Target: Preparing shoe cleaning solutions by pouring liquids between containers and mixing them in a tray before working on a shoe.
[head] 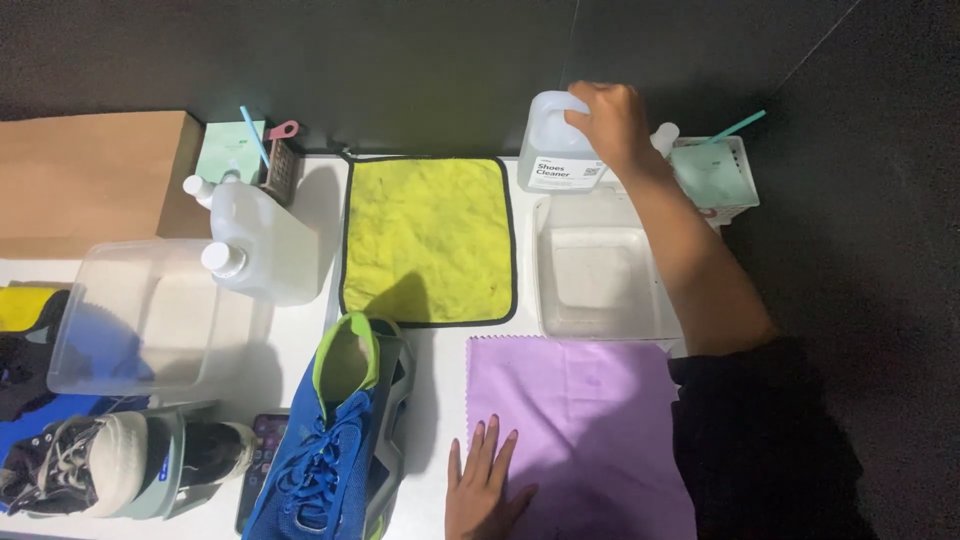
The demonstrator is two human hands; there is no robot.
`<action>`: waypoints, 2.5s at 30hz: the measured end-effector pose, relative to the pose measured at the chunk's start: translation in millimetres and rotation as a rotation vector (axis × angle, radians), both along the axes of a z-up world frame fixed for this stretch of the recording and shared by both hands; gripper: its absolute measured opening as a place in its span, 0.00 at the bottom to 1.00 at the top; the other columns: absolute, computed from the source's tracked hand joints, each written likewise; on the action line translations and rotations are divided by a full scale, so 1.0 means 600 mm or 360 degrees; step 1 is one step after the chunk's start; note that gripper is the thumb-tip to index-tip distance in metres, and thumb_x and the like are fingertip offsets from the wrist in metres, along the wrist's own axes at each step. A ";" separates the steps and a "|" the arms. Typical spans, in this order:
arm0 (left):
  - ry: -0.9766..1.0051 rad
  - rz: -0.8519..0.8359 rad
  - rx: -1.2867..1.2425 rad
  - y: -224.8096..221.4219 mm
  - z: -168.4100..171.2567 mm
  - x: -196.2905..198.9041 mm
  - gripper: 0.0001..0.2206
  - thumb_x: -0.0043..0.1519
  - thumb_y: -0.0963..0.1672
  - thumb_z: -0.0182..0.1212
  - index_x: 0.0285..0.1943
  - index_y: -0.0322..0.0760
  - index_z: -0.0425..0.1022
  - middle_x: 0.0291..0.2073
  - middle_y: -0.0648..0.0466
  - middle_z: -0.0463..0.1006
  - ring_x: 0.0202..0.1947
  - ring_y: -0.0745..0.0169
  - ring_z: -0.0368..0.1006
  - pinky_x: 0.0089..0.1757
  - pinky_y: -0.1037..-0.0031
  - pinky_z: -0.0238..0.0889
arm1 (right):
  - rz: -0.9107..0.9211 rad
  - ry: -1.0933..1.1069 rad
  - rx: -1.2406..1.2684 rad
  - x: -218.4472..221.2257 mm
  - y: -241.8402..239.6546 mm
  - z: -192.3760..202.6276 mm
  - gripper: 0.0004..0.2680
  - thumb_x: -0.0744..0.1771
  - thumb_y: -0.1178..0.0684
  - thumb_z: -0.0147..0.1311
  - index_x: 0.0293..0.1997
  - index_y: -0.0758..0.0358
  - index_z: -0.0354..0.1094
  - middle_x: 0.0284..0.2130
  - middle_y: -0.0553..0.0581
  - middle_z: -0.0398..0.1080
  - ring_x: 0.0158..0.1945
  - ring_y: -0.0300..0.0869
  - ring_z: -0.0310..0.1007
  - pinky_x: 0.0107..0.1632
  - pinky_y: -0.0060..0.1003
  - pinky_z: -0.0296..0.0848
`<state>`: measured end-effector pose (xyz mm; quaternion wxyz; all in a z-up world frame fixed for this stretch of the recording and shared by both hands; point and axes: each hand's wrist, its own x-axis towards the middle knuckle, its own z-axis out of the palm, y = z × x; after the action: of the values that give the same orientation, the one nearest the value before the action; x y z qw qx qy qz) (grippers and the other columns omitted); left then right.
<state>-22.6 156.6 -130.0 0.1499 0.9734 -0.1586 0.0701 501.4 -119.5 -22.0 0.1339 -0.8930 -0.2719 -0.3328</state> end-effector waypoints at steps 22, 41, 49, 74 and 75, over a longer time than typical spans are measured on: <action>-0.0251 0.0045 0.0023 -0.001 -0.022 0.002 0.44 0.54 0.66 0.65 0.76 0.52 0.59 0.76 0.52 0.55 0.74 0.54 0.55 0.65 0.50 0.48 | -0.0201 -0.0311 -0.0255 -0.017 0.035 -0.019 0.16 0.56 0.48 0.79 0.41 0.52 0.77 0.28 0.45 0.76 0.31 0.40 0.75 0.35 0.38 0.64; -0.0233 0.0058 0.0037 0.000 -0.018 0.003 0.45 0.52 0.66 0.67 0.76 0.55 0.59 0.77 0.54 0.55 0.75 0.57 0.53 0.65 0.47 0.44 | -0.0256 -0.0008 -0.0360 -0.021 0.036 0.007 0.12 0.63 0.45 0.69 0.41 0.55 0.70 0.28 0.51 0.75 0.32 0.47 0.76 0.32 0.44 0.67; -0.0342 0.0092 0.0028 -0.002 -0.008 0.007 0.40 0.57 0.66 0.60 0.75 0.53 0.61 0.75 0.54 0.58 0.74 0.58 0.56 0.65 0.49 0.48 | -0.0033 0.0175 -0.0163 -0.078 -0.071 0.099 0.09 0.73 0.51 0.53 0.53 0.63 0.75 0.47 0.59 0.78 0.46 0.56 0.76 0.47 0.49 0.71; 0.0163 -0.0040 -0.0509 0.022 -0.010 -0.001 0.36 0.62 0.57 0.61 0.78 0.48 0.55 0.78 0.53 0.52 0.77 0.53 0.47 0.69 0.49 0.34 | -0.0361 0.0717 0.0586 -0.150 -0.185 0.027 0.09 0.71 0.49 0.60 0.50 0.64 0.72 0.45 0.61 0.73 0.47 0.51 0.76 0.46 0.48 0.70; 0.0110 -0.0076 -0.0678 0.028 -0.029 -0.007 0.31 0.65 0.56 0.53 0.76 0.45 0.57 0.77 0.51 0.54 0.77 0.51 0.48 0.69 0.48 0.35 | -0.0348 0.0660 0.0679 -0.166 -0.186 0.039 0.07 0.72 0.51 0.59 0.52 0.62 0.70 0.47 0.60 0.73 0.51 0.52 0.74 0.45 0.49 0.71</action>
<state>-27.0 173.4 -147.5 0.3591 0.9175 -0.1580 0.0650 401.6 -230.9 1.2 0.3342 -0.9175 -0.0651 -0.2055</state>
